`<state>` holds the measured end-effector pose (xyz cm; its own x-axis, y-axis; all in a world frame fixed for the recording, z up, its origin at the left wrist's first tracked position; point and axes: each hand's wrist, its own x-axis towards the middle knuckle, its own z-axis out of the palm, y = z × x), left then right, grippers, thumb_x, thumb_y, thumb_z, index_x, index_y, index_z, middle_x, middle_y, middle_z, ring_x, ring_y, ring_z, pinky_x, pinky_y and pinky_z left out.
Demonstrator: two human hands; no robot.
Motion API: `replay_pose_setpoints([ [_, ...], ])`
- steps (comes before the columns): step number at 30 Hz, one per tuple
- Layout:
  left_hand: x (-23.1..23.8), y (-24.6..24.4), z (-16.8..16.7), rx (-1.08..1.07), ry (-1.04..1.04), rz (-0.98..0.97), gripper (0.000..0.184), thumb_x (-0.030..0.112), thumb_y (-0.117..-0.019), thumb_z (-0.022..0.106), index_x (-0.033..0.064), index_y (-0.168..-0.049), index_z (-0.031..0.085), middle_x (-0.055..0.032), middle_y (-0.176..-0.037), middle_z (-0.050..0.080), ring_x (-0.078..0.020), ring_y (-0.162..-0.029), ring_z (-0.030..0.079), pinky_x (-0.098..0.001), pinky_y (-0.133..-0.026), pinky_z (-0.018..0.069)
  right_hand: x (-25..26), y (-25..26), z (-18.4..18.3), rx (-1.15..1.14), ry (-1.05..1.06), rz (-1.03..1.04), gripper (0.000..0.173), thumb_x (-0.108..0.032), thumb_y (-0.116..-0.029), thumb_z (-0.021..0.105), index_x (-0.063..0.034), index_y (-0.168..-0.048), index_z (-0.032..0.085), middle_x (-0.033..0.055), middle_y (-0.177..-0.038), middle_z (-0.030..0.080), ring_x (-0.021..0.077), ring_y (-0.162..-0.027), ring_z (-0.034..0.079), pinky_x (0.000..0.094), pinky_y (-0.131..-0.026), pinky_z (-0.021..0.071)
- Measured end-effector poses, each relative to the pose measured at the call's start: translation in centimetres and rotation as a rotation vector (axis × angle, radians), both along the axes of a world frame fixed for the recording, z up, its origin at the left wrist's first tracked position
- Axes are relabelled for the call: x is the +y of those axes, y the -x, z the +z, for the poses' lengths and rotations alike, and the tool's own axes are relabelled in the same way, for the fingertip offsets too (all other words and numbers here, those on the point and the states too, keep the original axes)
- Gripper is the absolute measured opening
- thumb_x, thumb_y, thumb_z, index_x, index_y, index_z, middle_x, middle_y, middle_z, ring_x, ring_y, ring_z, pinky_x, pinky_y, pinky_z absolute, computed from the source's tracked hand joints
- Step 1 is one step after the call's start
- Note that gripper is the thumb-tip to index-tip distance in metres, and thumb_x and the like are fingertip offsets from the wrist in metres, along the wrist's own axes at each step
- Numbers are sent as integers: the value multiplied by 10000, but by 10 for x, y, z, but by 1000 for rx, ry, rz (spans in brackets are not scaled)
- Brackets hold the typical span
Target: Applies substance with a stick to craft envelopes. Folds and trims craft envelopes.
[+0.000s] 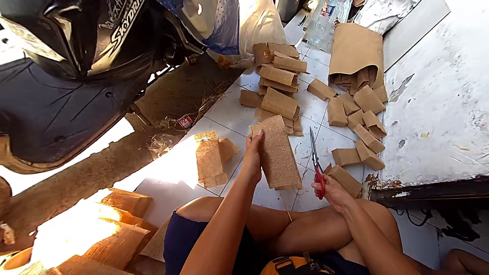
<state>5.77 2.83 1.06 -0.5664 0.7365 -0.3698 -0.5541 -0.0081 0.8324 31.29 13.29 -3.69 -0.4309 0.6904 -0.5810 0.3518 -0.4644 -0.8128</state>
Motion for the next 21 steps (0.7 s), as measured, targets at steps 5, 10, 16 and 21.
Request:
replay_pose_setpoints([
  [5, 7, -6, -14, 53, 48, 19, 648, 629, -992, 499, 255, -1505, 367, -71, -1327, 604, -197, -1162, 608, -439, -955, 521, -27, 1, 3, 159, -385, 60, 401, -391, -935, 651, -54, -1109, 523, -71, -801, 562, 4, -658, 570, 173, -632, 515],
  [10, 12, -15, -22, 117, 61, 48, 633, 595, -1017, 473, 226, -1506, 314, -91, -1317, 586, -196, -1148, 600, -428, -949, 514, -41, 10, 11, -56, -613, 192, 696, -590, -791, 754, -3, -1123, 579, -21, -851, 570, 20, -737, 532, 212, -682, 467],
  [16, 17, -25, -29, 211, 68, 18, 637, 570, -1032, 459, 236, -1534, 256, -96, -1361, 554, -195, -1178, 586, -437, -974, 499, -46, 13, 15, -178, -664, 261, 698, -555, -777, 789, 10, -1140, 598, 58, -882, 604, 127, -765, 564, 321, -706, 492],
  [21, 19, -29, -32, 207, 88, 5, 634, 548, -1042, 452, 228, -1546, 238, -117, -1360, 553, -206, -1175, 589, -444, -976, 499, -45, 14, 13, -219, -710, 265, 683, -554, -777, 790, 3, -1131, 615, 78, -875, 624, 177, -774, 590, 385, -716, 508],
])
